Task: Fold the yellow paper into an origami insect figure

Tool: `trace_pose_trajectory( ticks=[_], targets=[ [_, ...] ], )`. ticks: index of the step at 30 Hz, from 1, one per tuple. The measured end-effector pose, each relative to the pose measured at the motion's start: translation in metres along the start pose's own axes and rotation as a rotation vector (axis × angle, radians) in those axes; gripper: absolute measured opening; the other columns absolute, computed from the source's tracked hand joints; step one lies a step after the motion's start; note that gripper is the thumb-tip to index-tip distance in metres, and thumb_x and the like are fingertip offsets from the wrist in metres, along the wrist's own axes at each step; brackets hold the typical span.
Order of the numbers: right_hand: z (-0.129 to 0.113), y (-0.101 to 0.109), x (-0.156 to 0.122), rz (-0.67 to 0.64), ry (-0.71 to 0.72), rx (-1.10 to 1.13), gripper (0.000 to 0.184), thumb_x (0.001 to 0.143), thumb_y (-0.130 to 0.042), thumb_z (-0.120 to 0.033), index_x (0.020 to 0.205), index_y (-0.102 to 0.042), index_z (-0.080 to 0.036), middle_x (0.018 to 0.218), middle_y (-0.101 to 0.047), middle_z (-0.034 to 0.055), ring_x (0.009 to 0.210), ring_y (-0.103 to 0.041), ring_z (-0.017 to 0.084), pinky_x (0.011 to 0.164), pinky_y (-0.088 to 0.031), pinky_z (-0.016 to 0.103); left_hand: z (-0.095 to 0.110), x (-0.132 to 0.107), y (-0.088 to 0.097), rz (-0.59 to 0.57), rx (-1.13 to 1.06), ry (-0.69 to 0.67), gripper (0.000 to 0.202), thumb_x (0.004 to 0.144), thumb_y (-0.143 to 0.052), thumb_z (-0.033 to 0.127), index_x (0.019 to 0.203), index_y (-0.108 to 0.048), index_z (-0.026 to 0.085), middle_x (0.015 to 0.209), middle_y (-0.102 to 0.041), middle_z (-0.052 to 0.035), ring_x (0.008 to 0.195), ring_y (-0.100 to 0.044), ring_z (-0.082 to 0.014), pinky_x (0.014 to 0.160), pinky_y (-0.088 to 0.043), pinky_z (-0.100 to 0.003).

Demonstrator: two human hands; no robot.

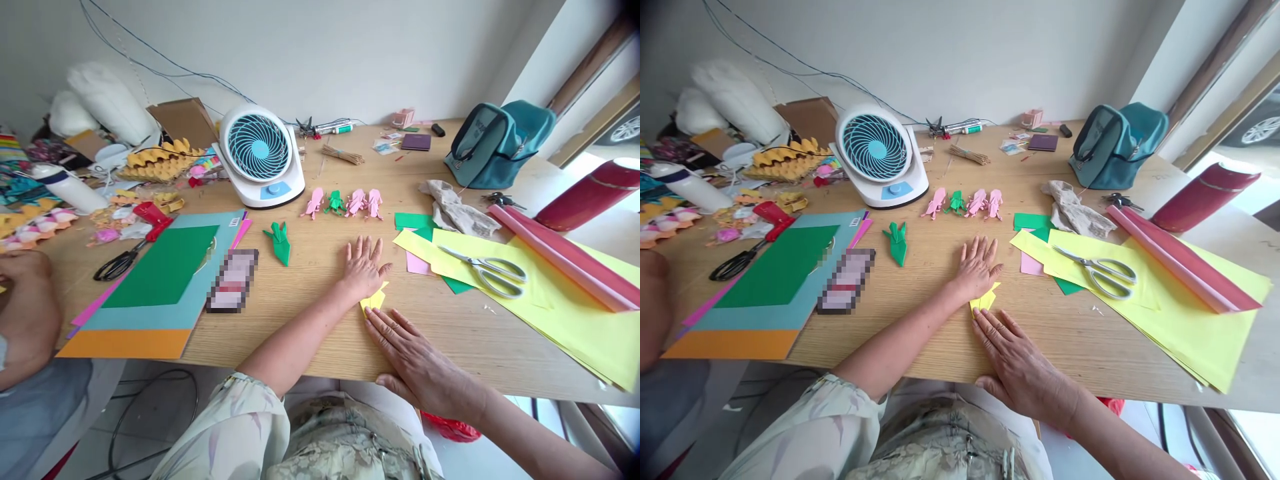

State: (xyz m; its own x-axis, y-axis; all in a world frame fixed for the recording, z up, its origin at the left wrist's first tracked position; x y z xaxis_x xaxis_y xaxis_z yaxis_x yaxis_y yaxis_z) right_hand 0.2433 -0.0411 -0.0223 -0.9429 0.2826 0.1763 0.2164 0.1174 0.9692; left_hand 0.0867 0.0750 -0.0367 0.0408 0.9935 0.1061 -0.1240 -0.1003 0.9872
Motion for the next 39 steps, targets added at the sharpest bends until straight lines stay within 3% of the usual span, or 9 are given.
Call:
trace_pose_trajectory(
  ticks=[8,16,19,22,25,27,30,32,39],
  targets=[
    [0.001,0.0,0.0,0.002,0.004,0.025,0.087,0.098,-0.046,-0.048,0.157,0.002,-0.006,0.161,-0.017,0.0237,0.15,-0.02,0.033,0.12,-0.025,0.057,0.0,-0.005,0.007,0.145,0.034,0.054,0.067,0.1,-0.027,0.048,0.158,-0.017,0.015,0.162,-0.024,-0.0175,0.152,-0.014,-0.034,0.12,-0.015,-0.058],
    [0.008,0.001,-0.004,0.048,0.006,0.116,0.076,0.098,-0.049,-0.043,0.158,-0.014,-0.013,0.161,-0.026,0.0197,0.15,-0.022,0.032,0.12,-0.022,0.06,0.008,-0.021,0.03,0.256,0.01,-0.169,0.062,0.1,-0.027,0.048,0.156,-0.026,0.02,0.162,-0.028,-0.0112,0.151,-0.015,-0.0312,0.12,-0.01,-0.059],
    [0.022,0.01,0.0,0.144,-0.14,0.147,0.057,0.099,-0.047,-0.034,0.151,-0.031,-0.016,0.149,-0.048,0.018,0.139,-0.044,0.031,0.114,-0.034,0.057,-0.001,-0.033,0.038,0.262,-0.068,-0.13,0.059,0.101,-0.03,0.046,0.153,-0.03,0.019,0.16,-0.031,-0.011,0.15,-0.019,-0.0305,0.12,-0.015,-0.056],
    [0.042,0.019,0.009,0.208,-0.45,0.213,0.036,0.101,-0.04,-0.033,0.132,-0.049,-0.019,0.129,-0.06,0.0156,0.114,-0.063,0.027,0.09,-0.053,0.044,-0.019,-0.049,0.045,0.27,-0.177,-0.077,0.049,0.101,-0.034,0.037,0.147,-0.039,0.019,0.154,-0.041,-0.0104,0.146,-0.029,-0.0263,0.12,-0.022,-0.049],
    [0.056,0.022,0.024,0.159,-0.674,0.211,0.03,0.1,-0.041,-0.039,0.118,-0.055,-0.019,0.112,-0.062,0.0117,0.09,-0.068,0.023,0.076,-0.054,0.038,-0.042,-0.062,0.045,0.243,-0.346,0.007,0.038,0.098,-0.043,0.025,0.135,-0.049,0.017,0.138,-0.055,-0.0102,0.13,-0.047,-0.0204,0.112,-0.036,-0.036],
    [0.06,0.02,0.032,0.115,-0.776,0.164,0.029,0.098,-0.043,-0.043,0.108,-0.057,-0.019,0.104,-0.061,0.0101,0.087,-0.067,0.023,0.072,-0.053,0.036,-0.051,-0.068,0.042,0.216,-0.38,0.03,0.029,0.096,-0.047,0.02,0.123,-0.055,0.016,0.121,-0.061,-0.0105,0.116,-0.055,-0.0214,0.104,-0.043,-0.037],
    [0.057,0.015,0.042,0.075,-0.825,0.081,0.03,0.091,-0.054,-0.048,0.098,-0.056,-0.02,0.098,-0.059,0.0085,0.087,-0.064,0.025,0.069,-0.051,0.036,-0.052,-0.075,0.038,0.148,-0.414,0.005,0.014,0.094,-0.053,0.021,0.105,-0.061,0.018,0.103,-0.063,-0.0063,0.101,-0.059,-0.0204,0.092,-0.049,-0.034],
    [0.051,0.01,0.046,0.069,-0.835,0.083,0.03,0.087,-0.06,-0.049,0.096,-0.055,-0.021,0.096,-0.057,0.0072,0.085,-0.064,0.025,0.067,-0.05,0.035,-0.048,-0.08,0.038,0.118,-0.417,-0.001,0.011,0.091,-0.059,0.025,0.1,-0.062,0.019,0.101,-0.061,-0.0057,0.099,-0.058,-0.0211,0.09,-0.049,-0.035],
    [0.043,-0.008,0.047,0.116,-0.919,0.276,0.025,0.087,-0.058,-0.047,0.088,-0.054,-0.023,0.094,-0.058,0.005,0.076,-0.063,0.021,0.066,-0.05,0.035,-0.039,-0.086,0.035,-0.051,-0.452,-0.009,0.025,0.082,-0.072,0.032,0.096,-0.056,0.02,0.106,-0.058,-0.0056,0.102,-0.055,-0.0247,0.089,-0.046,-0.038]
  ],
)
Point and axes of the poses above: each hand's wrist, its own x-axis towards the middle knuckle, its own y-axis out of the back of the hand, z = x × y, the point moved 3 cm from there along x, towards the middle knuckle
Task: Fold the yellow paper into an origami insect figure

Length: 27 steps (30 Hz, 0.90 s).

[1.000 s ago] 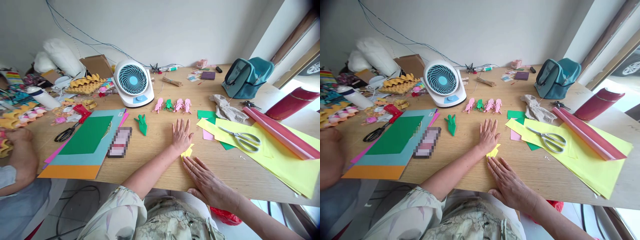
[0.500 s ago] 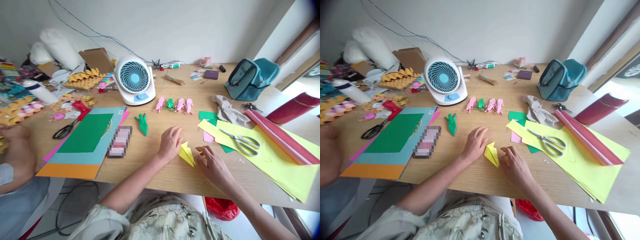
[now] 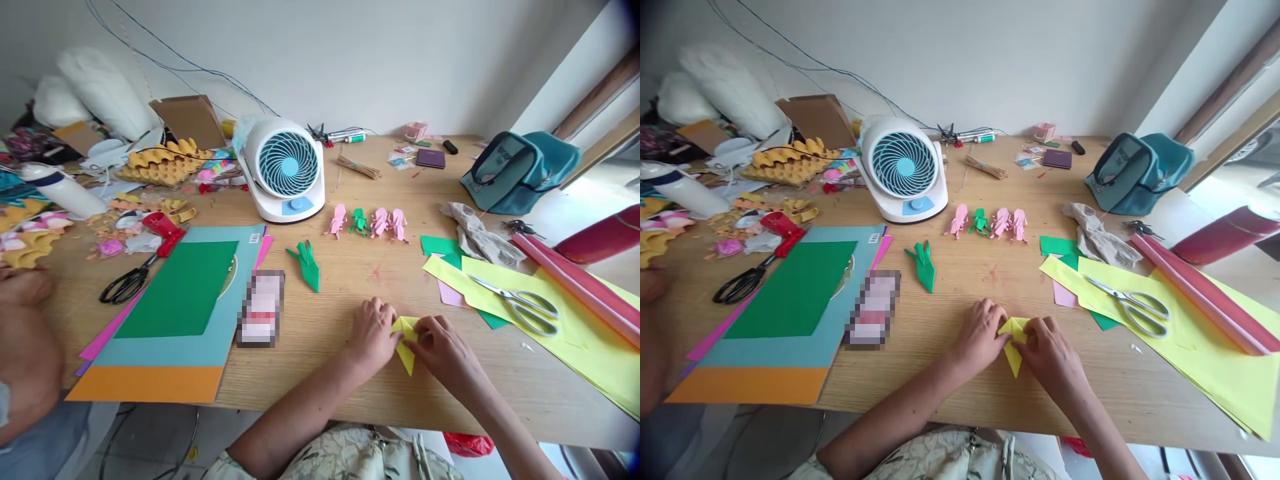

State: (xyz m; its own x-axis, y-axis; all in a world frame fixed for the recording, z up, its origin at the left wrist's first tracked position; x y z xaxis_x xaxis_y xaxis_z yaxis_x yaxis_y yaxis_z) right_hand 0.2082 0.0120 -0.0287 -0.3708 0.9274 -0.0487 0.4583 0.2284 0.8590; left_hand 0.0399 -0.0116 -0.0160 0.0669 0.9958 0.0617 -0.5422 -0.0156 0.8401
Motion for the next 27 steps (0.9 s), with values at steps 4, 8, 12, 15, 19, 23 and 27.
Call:
trace_pose_trajectory(
  ticks=[4,8,12,15,19,23,27],
  targets=[
    [0.005,-0.004,0.0,0.028,-0.043,0.137,0.033,0.086,-0.058,-0.053,0.099,-0.053,-0.023,0.09,-0.061,0.0047,0.073,-0.061,0.02,0.066,-0.05,0.034,-0.001,0.002,-0.002,-0.016,-0.103,-0.01,0.024,0.082,-0.07,0.026,0.097,-0.052,0.021,0.104,-0.062,-0.0043,0.101,-0.056,-0.024,0.089,-0.046,-0.038],
    [0.006,-0.007,0.001,0.042,-0.063,0.082,0.034,0.084,-0.057,-0.055,0.093,-0.058,-0.022,0.088,-0.06,0.0056,0.071,-0.06,0.021,0.065,-0.05,0.036,-0.001,0.001,-0.003,-0.04,-0.166,-0.045,0.023,0.084,-0.063,0.017,0.103,-0.05,0.021,0.101,-0.066,-0.0024,0.095,-0.059,-0.0206,0.087,-0.048,-0.035],
    [0.002,-0.007,-0.002,0.094,-0.08,0.051,0.038,0.083,-0.057,-0.057,0.099,-0.059,-0.022,0.093,-0.056,0.0063,0.073,-0.061,0.022,0.068,-0.052,0.038,-0.002,-0.003,-0.005,-0.033,-0.153,-0.087,0.03,0.088,-0.057,0.016,0.116,-0.048,0.021,0.111,-0.064,-0.0063,0.104,-0.058,-0.0225,0.094,-0.047,-0.038],
    [-0.004,-0.006,-0.007,0.149,-0.089,-0.003,0.039,0.083,-0.056,-0.059,0.095,-0.058,-0.022,0.091,-0.054,0.0065,0.07,-0.061,0.022,0.067,-0.053,0.039,-0.003,-0.004,-0.006,-0.053,-0.117,-0.112,0.031,0.089,-0.057,0.02,0.119,-0.048,0.02,0.117,-0.061,-0.009,0.111,-0.056,-0.0247,0.097,-0.046,-0.04],
    [-0.007,-0.006,-0.011,0.092,-0.083,-0.034,0.036,0.085,-0.053,-0.06,0.082,-0.052,-0.024,0.086,-0.056,0.0054,0.064,-0.059,0.021,0.061,-0.05,0.037,-0.004,-0.005,-0.001,-0.119,-0.054,-0.147,0.029,0.09,-0.057,0.026,0.117,-0.051,0.02,0.118,-0.058,-0.0101,0.111,-0.055,-0.0257,0.096,-0.047,-0.04],
    [-0.005,-0.007,-0.012,0.034,-0.107,-0.002,0.033,0.084,-0.053,-0.058,0.089,-0.053,-0.025,0.085,-0.061,0.0051,0.067,-0.062,0.023,0.059,-0.049,0.036,-0.001,-0.008,0.008,-0.168,-0.016,-0.184,0.037,0.087,-0.065,0.036,0.117,-0.053,0.019,0.115,-0.058,-0.0099,0.111,-0.055,-0.0256,0.096,-0.047,-0.037],
    [-0.007,-0.006,-0.012,0.03,-0.101,0.004,0.035,0.085,-0.051,-0.056,0.099,-0.056,-0.025,0.092,-0.064,0.0065,0.071,-0.065,0.024,0.061,-0.049,0.037,0.001,-0.011,0.012,-0.21,0.051,-0.12,0.038,0.08,-0.073,0.041,0.105,-0.058,0.017,0.109,-0.06,-0.0098,0.108,-0.055,-0.0265,0.096,-0.046,-0.038]
  ],
)
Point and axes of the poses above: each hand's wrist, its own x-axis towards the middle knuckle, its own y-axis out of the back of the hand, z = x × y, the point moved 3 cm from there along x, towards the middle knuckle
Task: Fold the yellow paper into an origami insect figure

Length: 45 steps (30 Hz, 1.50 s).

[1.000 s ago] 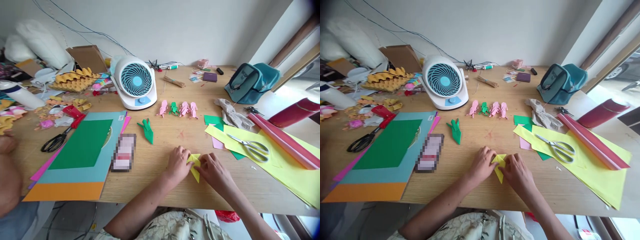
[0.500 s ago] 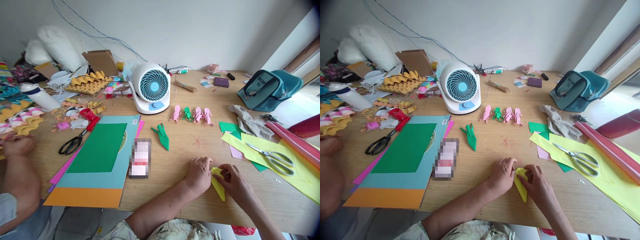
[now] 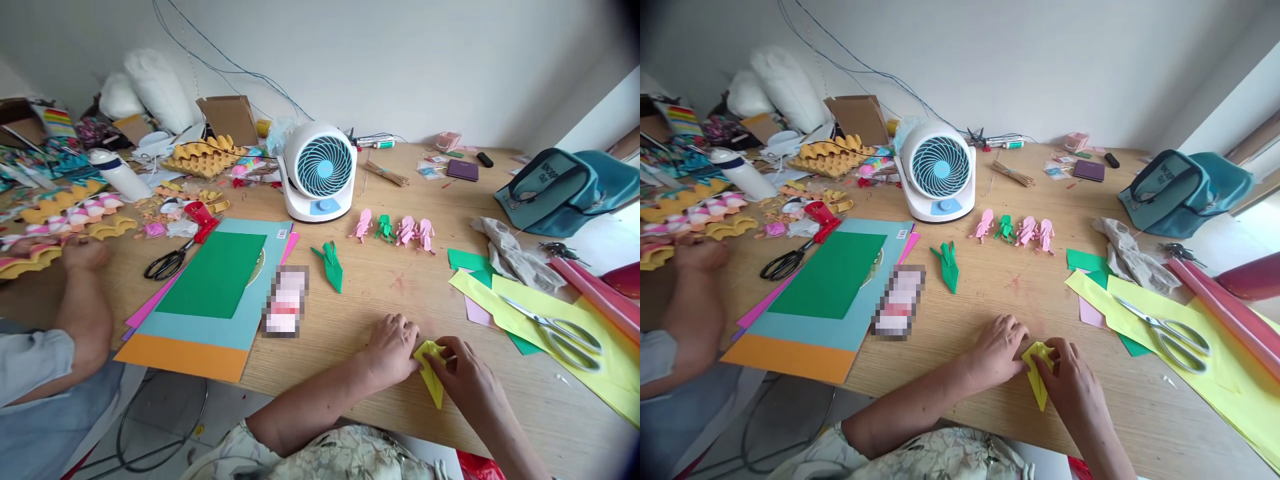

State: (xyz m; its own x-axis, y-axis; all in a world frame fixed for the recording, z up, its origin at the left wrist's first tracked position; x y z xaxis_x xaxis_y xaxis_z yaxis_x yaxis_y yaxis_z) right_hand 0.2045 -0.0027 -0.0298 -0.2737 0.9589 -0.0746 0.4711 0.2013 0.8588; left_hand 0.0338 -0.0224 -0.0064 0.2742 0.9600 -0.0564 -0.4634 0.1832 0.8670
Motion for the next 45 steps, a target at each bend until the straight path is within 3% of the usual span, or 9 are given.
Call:
trace_pose_trajectory(
  ticks=[14,19,25,29,32,36,40,42,45],
  targets=[
    [-0.001,0.003,0.007,-0.083,0.11,0.09,0.02,0.084,-0.054,-0.044,0.08,-0.053,-0.024,0.081,-0.062,0.0039,0.068,-0.063,0.022,0.06,-0.045,0.033,0.028,-0.004,0.0,-0.059,-0.011,0.184,0.023,0.082,-0.067,0.024,0.1,-0.055,0.015,0.111,-0.059,-0.0138,0.109,-0.056,-0.0306,0.095,-0.046,-0.042],
    [0.001,0.002,0.014,-0.161,0.137,0.253,0.015,0.085,-0.056,-0.037,0.094,-0.055,-0.024,0.073,-0.062,0.0,0.06,-0.058,0.017,0.058,-0.042,0.03,0.024,0.002,-0.003,0.038,-0.363,0.239,0.017,0.079,-0.06,0.009,0.093,-0.056,0.018,0.096,-0.065,-0.0091,0.096,-0.063,-0.0274,0.089,-0.047,-0.042],
    [-0.011,0.037,0.055,-0.093,0.229,0.455,0.027,0.086,-0.063,-0.044,0.1,-0.059,-0.023,0.069,-0.058,-0.0007,0.057,-0.048,0.015,0.051,-0.035,0.026,0.001,0.04,0.006,0.147,-0.793,0.212,0.021,0.08,-0.068,0.021,0.098,-0.058,0.02,0.083,-0.065,-0.0004,0.077,-0.063,-0.0157,0.071,-0.048,-0.026],
    [-0.02,0.049,0.089,-0.05,0.214,0.79,0.037,0.088,-0.06,-0.053,0.106,-0.058,-0.021,0.077,-0.062,0.0029,0.064,-0.055,0.016,0.058,-0.045,0.027,-0.013,0.064,0.005,0.222,-1.215,0.176,0.028,0.078,-0.073,0.033,0.094,-0.057,0.017,0.089,-0.062,-0.0018,0.077,-0.061,-0.0127,0.072,-0.049,-0.025],
    [-0.019,0.041,0.099,0.054,0.197,0.925,0.044,0.084,-0.065,-0.054,0.115,-0.057,-0.023,0.082,-0.061,0.0018,0.065,-0.054,0.014,0.06,-0.048,0.026,-0.018,0.065,-0.003,0.215,-1.462,0.186,0.045,0.073,-0.077,0.048,0.099,-0.056,0.017,0.094,-0.063,-0.0043,0.082,-0.063,-0.0153,0.075,-0.052,-0.029],
    [-0.02,0.021,0.093,-0.162,0.215,0.914,0.049,0.088,-0.061,-0.055,0.127,-0.056,-0.025,0.113,-0.065,0.0091,0.101,-0.063,0.022,0.084,-0.054,0.033,-0.02,0.058,-0.012,0.159,-1.725,0.208,0.057,0.06,-0.089,0.044,0.101,-0.06,0.018,0.095,-0.064,-0.0047,0.081,-0.063,-0.0148,0.075,-0.051,-0.028],
    [-0.022,0.016,0.086,-0.254,0.192,0.996,0.043,0.091,-0.059,-0.051,0.126,-0.06,-0.027,0.132,-0.061,0.0089,0.122,-0.056,0.026,0.105,-0.045,0.041,-0.019,0.056,-0.012,0.125,-1.901,0.22,0.053,0.058,-0.092,0.034,0.099,-0.063,0.018,0.09,-0.066,-0.0028,0.069,-0.06,-0.0098,0.067,-0.047,-0.023],
    [-0.024,0.017,0.085,-0.248,0.168,1.032,0.041,0.091,-0.06,-0.05,0.125,-0.061,-0.027,0.131,-0.062,0.008,0.118,-0.058,0.025,0.104,-0.046,0.04,-0.017,0.055,-0.009,0.093,-1.95,0.208,0.05,0.059,-0.091,0.032,0.098,-0.064,0.018,0.09,-0.067,-0.0021,0.068,-0.061,-0.0101,0.066,-0.046,-0.023],
    [-0.027,0.017,0.084,-0.233,0.158,1.069,0.036,0.086,-0.067,-0.047,0.115,-0.064,-0.026,0.11,-0.069,0.0066,0.093,-0.065,0.021,0.084,-0.054,0.035,-0.013,0.053,-0.004,-0.008,-1.985,0.191,0.036,0.068,-0.085,0.026,0.097,-0.069,0.014,0.102,-0.069,-0.008,0.065,-0.059,-0.0078,0.064,-0.046,-0.022]
  ],
)
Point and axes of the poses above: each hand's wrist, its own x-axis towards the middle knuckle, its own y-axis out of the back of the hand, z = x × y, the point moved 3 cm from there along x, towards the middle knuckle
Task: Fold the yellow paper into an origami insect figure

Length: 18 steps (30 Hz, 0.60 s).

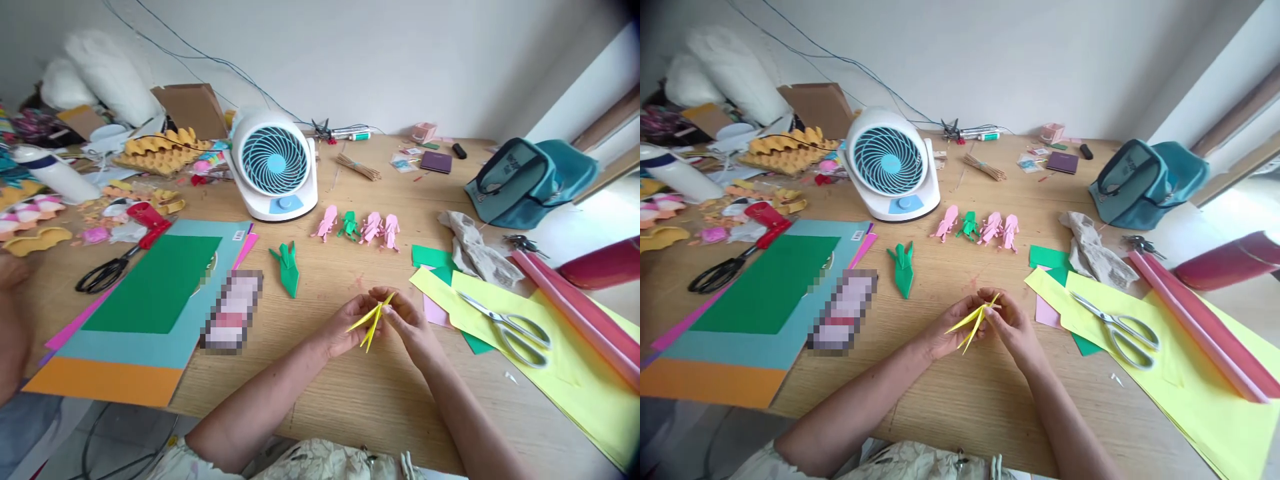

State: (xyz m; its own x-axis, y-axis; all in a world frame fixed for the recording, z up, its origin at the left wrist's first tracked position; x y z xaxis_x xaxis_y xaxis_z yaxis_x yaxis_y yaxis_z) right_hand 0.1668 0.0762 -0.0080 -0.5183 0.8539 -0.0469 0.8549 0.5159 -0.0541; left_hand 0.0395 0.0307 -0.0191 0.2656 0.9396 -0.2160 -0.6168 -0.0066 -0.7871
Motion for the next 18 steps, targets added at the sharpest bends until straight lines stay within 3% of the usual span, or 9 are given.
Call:
trace_pose_trajectory(
  ticks=[3,8,14,16,18],
  targets=[
    [-0.001,-0.002,0.0,0.02,0.007,0.042,0.03,0.082,-0.072,-0.047,0.1,-0.066,-0.024,0.084,-0.065,0.0023,0.072,-0.06,0.016,0.064,-0.052,0.028,-0.001,-0.002,-0.003,-0.027,0.003,0.076,0.042,0.08,-0.074,0.022,0.121,-0.067,0.017,0.114,-0.069,-0.0092,0.075,-0.064,-0.0114,0.072,-0.049,-0.024],
    [-0.005,0.003,0.001,0.129,0.037,0.081,0.033,0.073,-0.08,-0.047,0.086,-0.062,-0.022,0.076,-0.058,-0.0006,0.068,-0.052,0.014,0.057,-0.046,0.023,-0.002,0.001,0.005,0.038,0.009,0.058,0.032,0.086,-0.066,0.035,0.106,-0.072,0.011,0.112,-0.071,-0.0151,0.094,-0.067,-0.0239,0.081,-0.053,-0.035],
    [-0.001,0.008,0.004,0.124,0.039,0.112,0.033,0.074,-0.078,-0.049,0.086,-0.062,-0.022,0.074,-0.057,-0.0007,0.064,-0.051,0.013,0.054,-0.044,0.025,0.01,-0.001,0.016,0.06,0.123,0.153,0.075,0.088,-0.043,0.073,0.109,-0.071,0.006,0.105,-0.073,-0.0207,0.091,-0.069,-0.0299,0.08,-0.055,-0.042],
    [0.001,0.008,0.004,0.107,0.059,0.075,0.032,0.074,-0.079,-0.048,0.085,-0.063,-0.022,0.073,-0.058,-0.0005,0.064,-0.05,0.013,0.056,-0.043,0.025,0.017,-0.004,0.017,0.09,0.251,0.12,0.075,0.082,-0.049,0.077,0.103,-0.074,0.009,0.099,-0.075,-0.0173,0.088,-0.07,-0.0284,0.077,-0.056,-0.039],
    [0.003,0.006,0.004,0.063,0.05,0.054,0.031,0.075,-0.078,-0.048,0.086,-0.063,-0.023,0.073,-0.057,-0.0007,0.062,-0.05,0.014,0.057,-0.043,0.027,0.023,-0.006,0.016,0.082,0.483,0.044,0.056,0.08,-0.067,0.062,0.104,-0.075,0.013,0.098,-0.076,-0.0119,0.089,-0.069,-0.024,0.075,-0.054,-0.031]
  ],
)
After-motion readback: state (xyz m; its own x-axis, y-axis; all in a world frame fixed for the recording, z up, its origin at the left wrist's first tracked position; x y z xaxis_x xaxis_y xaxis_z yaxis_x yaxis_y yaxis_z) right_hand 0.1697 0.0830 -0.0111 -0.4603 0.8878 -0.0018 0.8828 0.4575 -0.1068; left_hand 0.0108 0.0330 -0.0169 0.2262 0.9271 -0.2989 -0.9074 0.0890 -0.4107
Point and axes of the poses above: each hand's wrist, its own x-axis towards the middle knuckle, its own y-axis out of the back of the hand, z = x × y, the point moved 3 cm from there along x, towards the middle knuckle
